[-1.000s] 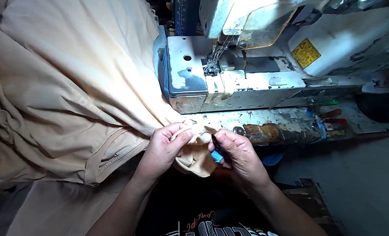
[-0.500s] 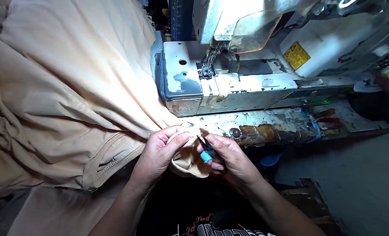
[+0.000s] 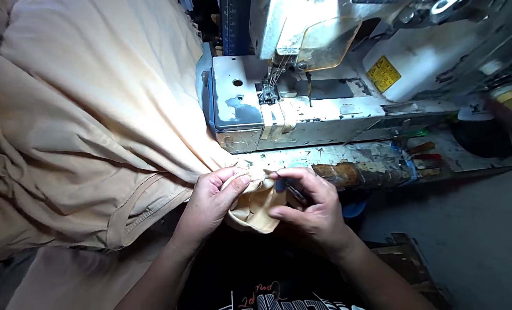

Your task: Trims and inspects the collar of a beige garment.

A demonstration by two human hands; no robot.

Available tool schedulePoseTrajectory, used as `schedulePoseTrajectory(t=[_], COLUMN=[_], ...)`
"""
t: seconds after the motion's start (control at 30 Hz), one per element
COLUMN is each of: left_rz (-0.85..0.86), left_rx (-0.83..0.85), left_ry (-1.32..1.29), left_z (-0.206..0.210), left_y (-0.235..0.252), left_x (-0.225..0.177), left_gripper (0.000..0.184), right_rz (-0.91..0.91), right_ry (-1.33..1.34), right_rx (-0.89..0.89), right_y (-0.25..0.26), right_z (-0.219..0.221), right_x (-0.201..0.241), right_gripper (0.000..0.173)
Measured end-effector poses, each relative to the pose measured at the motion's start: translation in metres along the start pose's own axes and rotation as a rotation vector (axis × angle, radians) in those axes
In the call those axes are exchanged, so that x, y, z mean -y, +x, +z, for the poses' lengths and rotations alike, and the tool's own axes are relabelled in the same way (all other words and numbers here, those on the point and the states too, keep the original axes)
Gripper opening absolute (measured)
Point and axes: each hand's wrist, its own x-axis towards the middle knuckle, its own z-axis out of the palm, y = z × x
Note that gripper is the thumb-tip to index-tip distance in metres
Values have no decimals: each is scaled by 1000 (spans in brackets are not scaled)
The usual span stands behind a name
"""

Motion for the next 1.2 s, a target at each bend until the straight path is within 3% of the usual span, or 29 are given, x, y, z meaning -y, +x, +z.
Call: schedulePoseTrajectory(t=[0.1,0.2,0.27,0.4,0.47,0.63,0.73,0.8,0.87,0.97,1.1,1.2], left_rz=[38,77,82,56,34,47,89,118,116,91,119,173], left_rx=[2,7,9,3,-20,-13,-3,8,11,-13,0,-18], left_ry=[81,152,153,160,143,168,224,263,296,285,256,286], left_z=[3,6,7,2,-2,5,6,6,3,0,5,7], left_y=[-1,-1,-1,-1,1,1,-2,-3,-2,-1,-1,-5], left_x=[-2,-4,-2,1,4,3,3,3,6,10,7,6], left_gripper=[14,15,15,17,18,16,15,15,15,15,13,13], right_rz=[-128,-217,-210,-92,-84,-53,-110,-87,-4,59,241,266], right_ry=[-477,-592,-514,0,66,-333,-469,-310,51,371,156,-18], right_rx=[-79,-95,-88,-15,-22,-102,-127,-111,-41,112,111,159], right_y=[-1,3,4,-6,-9,-7,-4,-2,-5,-9,-12,-17], right_z=[12,18,18,2,-8,8,19,18,7,-19,-17,-8], right_x=[-4,-7,-8,10,19,-6,-8,-6,4,21,11,12], right_gripper=[29,20,17,18,15,22,17,10,5,8,34,30])
